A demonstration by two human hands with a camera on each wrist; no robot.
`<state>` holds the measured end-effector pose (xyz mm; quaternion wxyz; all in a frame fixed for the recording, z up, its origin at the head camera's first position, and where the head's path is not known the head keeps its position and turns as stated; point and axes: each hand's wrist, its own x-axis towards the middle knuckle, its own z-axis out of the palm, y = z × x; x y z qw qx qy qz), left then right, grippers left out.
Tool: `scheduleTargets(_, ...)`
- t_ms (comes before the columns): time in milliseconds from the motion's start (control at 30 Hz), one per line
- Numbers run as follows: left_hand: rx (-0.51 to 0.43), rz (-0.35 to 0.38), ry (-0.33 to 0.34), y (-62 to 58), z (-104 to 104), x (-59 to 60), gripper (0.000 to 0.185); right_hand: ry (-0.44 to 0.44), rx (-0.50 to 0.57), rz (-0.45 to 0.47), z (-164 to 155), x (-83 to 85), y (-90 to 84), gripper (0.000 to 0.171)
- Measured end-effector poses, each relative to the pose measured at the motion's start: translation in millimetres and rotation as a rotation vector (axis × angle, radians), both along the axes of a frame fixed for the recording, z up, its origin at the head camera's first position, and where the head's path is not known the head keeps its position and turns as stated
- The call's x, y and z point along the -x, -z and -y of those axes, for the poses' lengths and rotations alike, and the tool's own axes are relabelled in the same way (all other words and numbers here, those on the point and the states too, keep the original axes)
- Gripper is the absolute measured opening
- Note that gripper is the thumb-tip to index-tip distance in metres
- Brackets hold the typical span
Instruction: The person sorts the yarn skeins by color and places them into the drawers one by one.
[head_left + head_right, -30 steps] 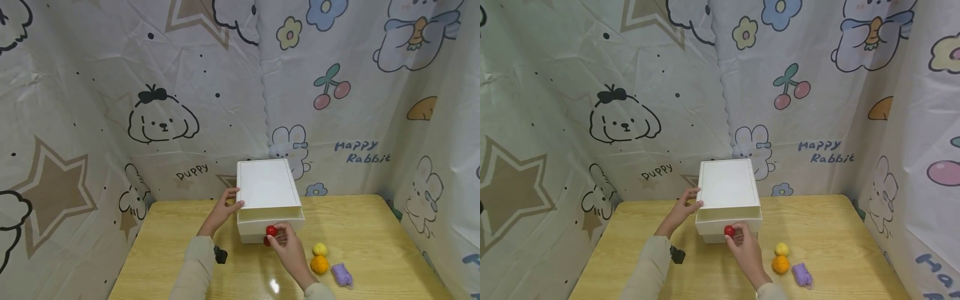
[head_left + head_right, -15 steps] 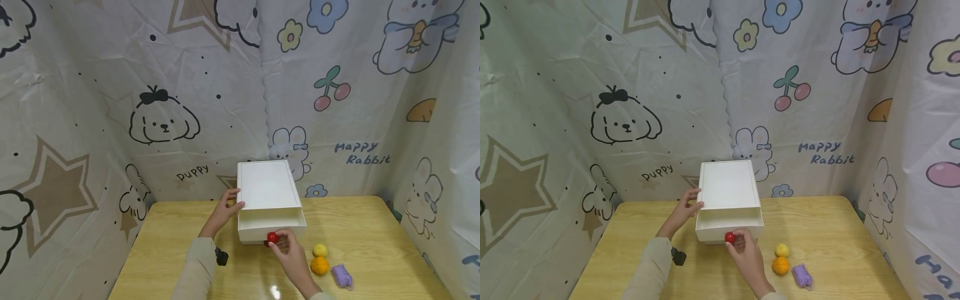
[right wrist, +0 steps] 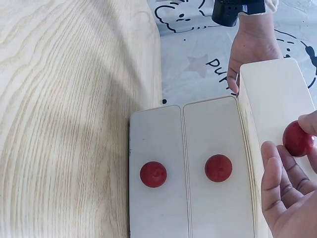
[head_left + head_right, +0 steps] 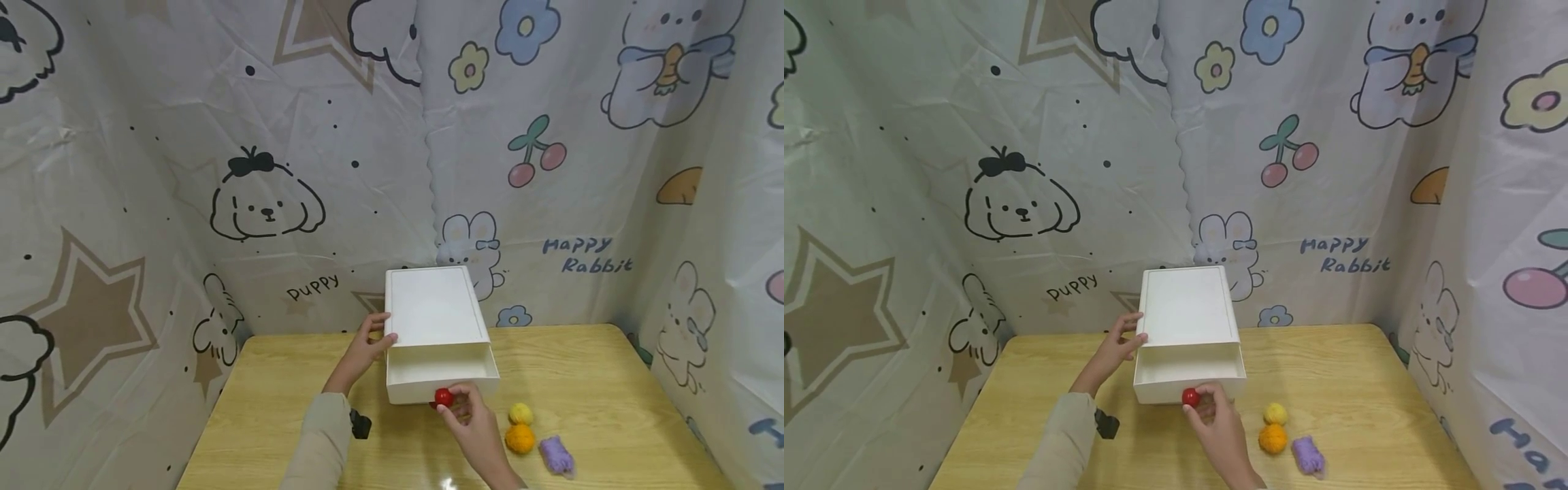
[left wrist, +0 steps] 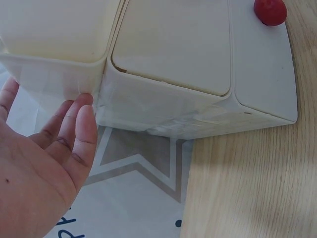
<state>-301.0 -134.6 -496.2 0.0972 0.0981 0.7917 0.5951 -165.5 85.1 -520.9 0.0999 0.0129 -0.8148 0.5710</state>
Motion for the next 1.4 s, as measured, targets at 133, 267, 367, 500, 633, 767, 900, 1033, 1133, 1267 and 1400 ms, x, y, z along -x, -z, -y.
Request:
scheduleTargets(133,0.010,-0.004,-0.002,2.8,1,0.4,0.055,0.003,0.003,0.009,0,-2.4,-0.6,0.028)
scheduleTargets(267,0.019,0.004,0.000,1.1,1,-1.4,0.054,0.005,-0.011,0.011,1,-5.3,-1.3,0.028)
scheduleTargets(367,0.017,0.010,0.008,-8.7,0,-7.4,0.053,0.010,-0.011,0.013,2,-7.4,-1.4,0.027)
scheduleTargets(500,0.021,0.016,0.019,-23.5,1,-15.4,0.053,0.008,0.001,0.020,3,-9.7,-1.4,0.028)
scheduleTargets(633,0.032,0.020,0.023,-29.7,3,-18.7,0.053,0.004,0.004,0.036,4,-12.5,-2.4,0.028)
scheduleTargets(767,0.030,0.026,0.024,-30.8,3,-19.6,0.054,0.000,0.017,0.053,4,-16.0,-3.7,0.029)
scheduleTargets(900,0.025,0.034,0.027,-30.7,2,-18.9,0.055,-0.009,0.036,0.065,4,-18.9,-4.1,0.029)
scheduleTargets(1033,0.024,0.034,0.026,-31.3,1,-19.1,0.055,-0.016,0.055,0.072,2,-21.0,-3.2,0.030)
scheduleTargets(1133,0.021,0.029,0.026,-31.5,0,-19.0,0.055,-0.014,0.062,0.080,1,-22.2,-1.1,0.030)
scheduleTargets(1267,0.015,0.028,0.034,-31.5,-1,-17.6,0.055,-0.008,0.065,0.085,0,-23.4,1.8,0.029)
scheduleTargets(1400,0.014,0.030,0.042,-30.6,0,-16.4,0.055,-0.009,0.071,0.060,0,-25.3,3.4,0.029)
